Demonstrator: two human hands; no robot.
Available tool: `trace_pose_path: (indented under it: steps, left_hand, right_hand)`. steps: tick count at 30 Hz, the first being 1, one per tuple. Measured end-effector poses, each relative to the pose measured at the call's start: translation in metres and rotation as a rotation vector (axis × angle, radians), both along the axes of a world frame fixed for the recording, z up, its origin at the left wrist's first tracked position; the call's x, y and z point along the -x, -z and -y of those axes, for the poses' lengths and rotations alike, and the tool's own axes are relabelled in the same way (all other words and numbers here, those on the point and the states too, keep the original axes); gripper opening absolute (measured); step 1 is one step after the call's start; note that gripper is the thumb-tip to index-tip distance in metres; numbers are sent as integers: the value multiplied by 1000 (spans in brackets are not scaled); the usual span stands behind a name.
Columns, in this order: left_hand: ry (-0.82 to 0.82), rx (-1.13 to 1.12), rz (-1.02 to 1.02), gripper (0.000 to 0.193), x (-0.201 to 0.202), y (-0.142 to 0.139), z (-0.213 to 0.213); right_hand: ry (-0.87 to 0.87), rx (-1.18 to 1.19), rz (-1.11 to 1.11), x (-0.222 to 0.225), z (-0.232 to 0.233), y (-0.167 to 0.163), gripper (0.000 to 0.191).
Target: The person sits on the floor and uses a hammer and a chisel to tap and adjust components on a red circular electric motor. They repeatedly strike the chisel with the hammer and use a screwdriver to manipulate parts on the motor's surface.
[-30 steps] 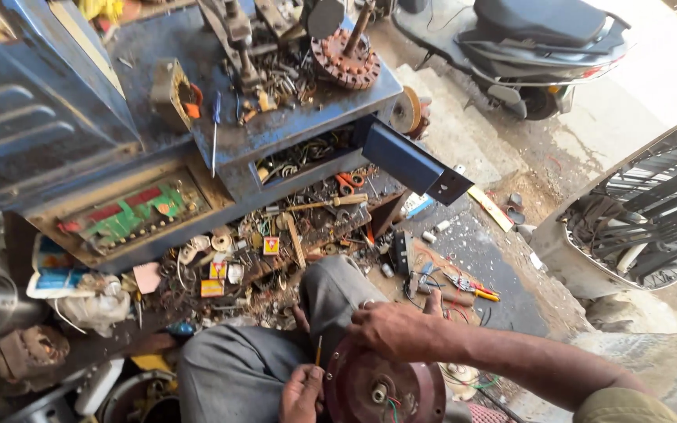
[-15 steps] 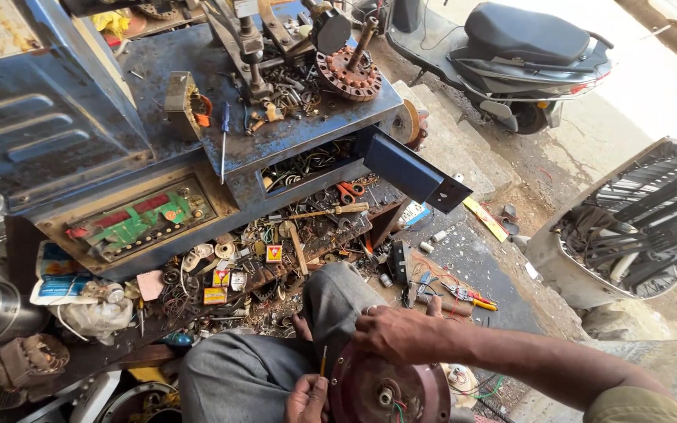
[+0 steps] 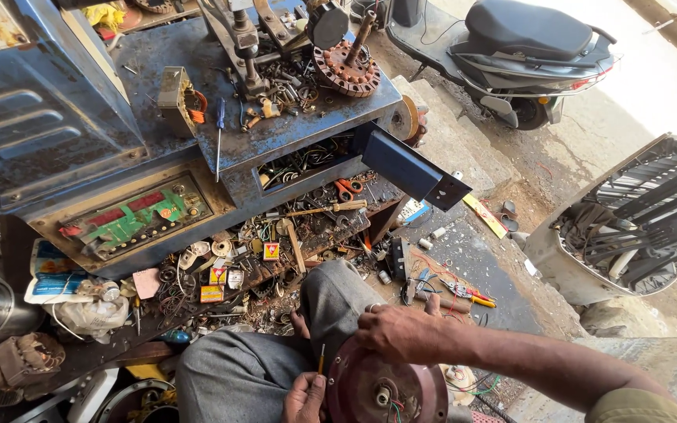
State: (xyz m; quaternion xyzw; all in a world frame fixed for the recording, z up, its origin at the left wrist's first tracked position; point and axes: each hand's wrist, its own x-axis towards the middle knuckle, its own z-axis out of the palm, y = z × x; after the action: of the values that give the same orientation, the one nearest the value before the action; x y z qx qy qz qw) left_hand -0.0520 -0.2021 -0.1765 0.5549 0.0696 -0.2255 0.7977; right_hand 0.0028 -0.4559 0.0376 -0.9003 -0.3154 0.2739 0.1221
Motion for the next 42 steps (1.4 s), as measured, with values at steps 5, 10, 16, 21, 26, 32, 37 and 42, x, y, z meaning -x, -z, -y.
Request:
trace_pose_path:
  steps: [5, 10, 16, 21, 26, 32, 37, 42]
  left_hand:
    - [2, -111, -135, 19, 0, 2, -1]
    - [-31, -22, -41, 18, 3, 5, 1]
    - [-18, 7, -76, 18, 2, 3, 0]
    - [-37, 25, -96, 19, 3, 2, -1]
    - [-34, 50, -101, 20, 5, 4, 0]
    - [3, 25, -89, 19, 3, 2, -1]
    - [10, 51, -111, 20, 3, -3, -1]
    - [9, 45, -143, 21, 3, -6, 2]
  right_hand:
    - [16, -92, 13, 0, 1, 1, 22]
    - [42, -16, -20, 2, 2, 2, 20]
    - [14, 3, -14, 0, -4, -8, 29]
    - [64, 131, -127, 0, -10, -27, 35]
    - [28, 42, -47, 0, -10, -29, 32]
    - [61, 8, -67, 5, -9, -11, 26]
    - [7, 104, 10, 3, -4, -5, 23]
    - [16, 122, 1, 8, -2, 1, 21]
